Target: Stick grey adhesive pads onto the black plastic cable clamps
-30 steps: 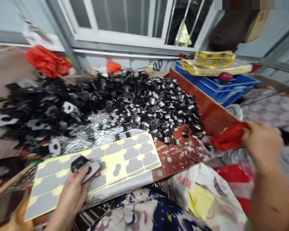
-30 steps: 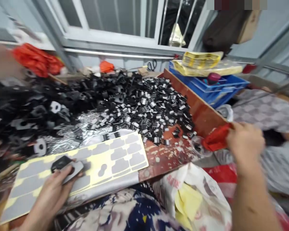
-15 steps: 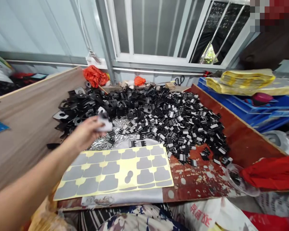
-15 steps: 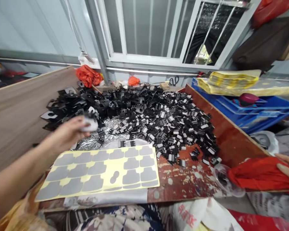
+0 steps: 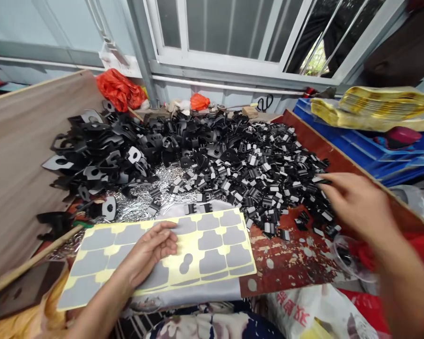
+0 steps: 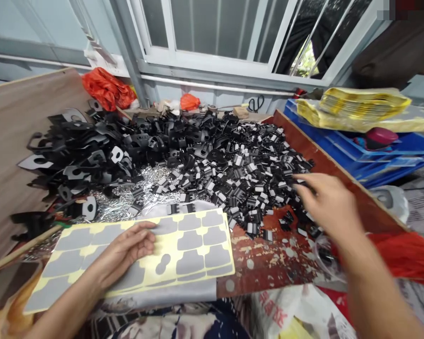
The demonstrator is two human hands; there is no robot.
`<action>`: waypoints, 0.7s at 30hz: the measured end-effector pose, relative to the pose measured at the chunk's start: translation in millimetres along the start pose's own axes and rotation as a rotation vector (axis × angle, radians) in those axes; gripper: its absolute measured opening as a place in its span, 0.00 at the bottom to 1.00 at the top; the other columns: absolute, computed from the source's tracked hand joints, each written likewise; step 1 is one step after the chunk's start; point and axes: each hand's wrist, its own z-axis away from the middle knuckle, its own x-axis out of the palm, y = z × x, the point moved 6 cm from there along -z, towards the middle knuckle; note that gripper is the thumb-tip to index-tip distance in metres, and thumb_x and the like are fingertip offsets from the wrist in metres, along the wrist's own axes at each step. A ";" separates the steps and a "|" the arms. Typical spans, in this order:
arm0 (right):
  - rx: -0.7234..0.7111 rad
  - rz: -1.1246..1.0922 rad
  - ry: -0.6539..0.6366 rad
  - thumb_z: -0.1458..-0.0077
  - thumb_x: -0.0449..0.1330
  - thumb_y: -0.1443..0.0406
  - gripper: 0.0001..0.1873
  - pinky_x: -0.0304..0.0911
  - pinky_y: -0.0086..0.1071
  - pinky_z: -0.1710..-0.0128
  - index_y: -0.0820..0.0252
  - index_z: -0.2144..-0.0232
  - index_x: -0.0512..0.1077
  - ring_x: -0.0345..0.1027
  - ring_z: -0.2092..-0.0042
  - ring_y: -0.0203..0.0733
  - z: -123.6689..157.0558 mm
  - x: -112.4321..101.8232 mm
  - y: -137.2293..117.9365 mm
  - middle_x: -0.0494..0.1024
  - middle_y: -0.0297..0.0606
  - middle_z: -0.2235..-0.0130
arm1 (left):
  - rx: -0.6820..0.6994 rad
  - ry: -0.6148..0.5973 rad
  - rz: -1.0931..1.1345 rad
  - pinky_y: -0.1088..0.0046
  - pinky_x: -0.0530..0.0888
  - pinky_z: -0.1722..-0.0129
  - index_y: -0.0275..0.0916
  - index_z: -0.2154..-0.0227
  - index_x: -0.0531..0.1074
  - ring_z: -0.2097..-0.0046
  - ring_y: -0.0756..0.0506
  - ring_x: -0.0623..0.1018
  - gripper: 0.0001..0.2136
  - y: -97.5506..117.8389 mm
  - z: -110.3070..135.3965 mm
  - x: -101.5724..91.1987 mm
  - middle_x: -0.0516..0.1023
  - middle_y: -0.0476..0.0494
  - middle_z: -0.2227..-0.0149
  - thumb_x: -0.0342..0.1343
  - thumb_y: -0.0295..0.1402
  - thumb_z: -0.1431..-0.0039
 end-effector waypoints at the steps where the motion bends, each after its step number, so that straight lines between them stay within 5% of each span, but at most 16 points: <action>1: -0.117 -0.149 -0.072 0.36 0.62 0.64 0.12 0.71 0.51 0.47 0.50 0.53 0.82 0.77 0.50 0.54 -15.0 34.4 -34.5 0.85 0.45 0.52 | 0.024 0.018 -0.012 0.70 0.82 0.63 0.37 0.56 0.78 0.68 0.47 0.81 0.20 -0.3 -0.5 -1.5 0.82 0.42 0.67 0.75 0.38 0.48; 5: -0.289 -0.315 -0.185 0.43 0.56 0.78 0.24 0.68 0.49 0.45 0.59 0.49 0.80 0.72 0.48 0.53 -79.8 154.3 -145.8 0.83 0.47 0.47 | 0.088 0.108 -0.099 0.66 0.83 0.61 0.36 0.59 0.78 0.67 0.45 0.83 0.21 -2.4 -2.1 -2.8 0.81 0.43 0.67 0.76 0.42 0.50; 8: -0.272 -0.250 -0.335 0.47 0.58 0.82 0.23 0.67 0.44 0.51 0.59 0.56 0.82 0.70 0.52 0.51 -105.0 195.5 -174.1 0.85 0.47 0.56 | 0.159 0.194 -0.109 0.68 0.82 0.62 0.36 0.62 0.77 0.69 0.46 0.82 0.19 -9.1 -1.7 -2.1 0.80 0.45 0.70 0.75 0.42 0.50; 10: -0.244 -0.250 -0.354 0.44 0.59 0.80 0.17 0.66 0.44 0.51 0.62 0.59 0.82 0.71 0.52 0.50 -105.4 195.4 -172.7 0.84 0.49 0.59 | 0.214 0.222 -0.104 0.68 0.82 0.63 0.36 0.62 0.76 0.70 0.47 0.81 0.17 -12.1 0.1 -1.6 0.78 0.46 0.70 0.73 0.41 0.48; 12: -0.168 -0.273 -0.230 0.35 0.54 0.73 0.15 0.65 0.46 0.50 0.68 0.55 0.80 0.72 0.47 0.49 -96.9 178.5 -168.8 0.81 0.50 0.50 | 0.280 0.210 -0.125 0.68 0.81 0.63 0.37 0.59 0.76 0.70 0.47 0.80 0.16 -10.0 2.3 0.1 0.77 0.47 0.70 0.71 0.38 0.46; 15: -0.052 -0.663 -0.186 0.30 0.36 0.55 0.36 0.63 0.44 0.58 0.71 0.65 0.79 0.74 0.50 0.44 -58.4 145.9 -195.7 0.80 0.39 0.46 | 0.473 0.222 -0.183 0.70 0.79 0.61 0.40 0.50 0.75 0.62 0.46 0.80 0.20 9.2 9.2 5.9 0.79 0.43 0.59 0.71 0.33 0.45; 18: 0.038 -1.215 -0.381 0.39 0.66 0.58 0.13 0.73 0.33 0.60 0.59 0.56 0.75 0.77 0.58 0.36 5.1 121.5 -262.7 0.81 0.33 0.58 | 0.666 0.153 -0.223 0.66 0.77 0.46 0.47 0.40 0.72 0.38 0.38 0.74 0.34 33.3 19.3 25.1 0.73 0.40 0.38 0.73 0.26 0.51; 21: 0.099 -1.498 -0.568 0.41 0.70 0.59 0.14 0.77 0.35 0.59 0.53 0.57 0.70 0.77 0.59 0.38 59.3 120.8 -313.7 0.80 0.32 0.61 | 0.671 -0.007 -0.186 0.60 0.73 0.39 0.46 0.42 0.74 0.31 0.33 0.66 0.33 42.0 22.7 41.2 0.72 0.40 0.36 0.74 0.26 0.52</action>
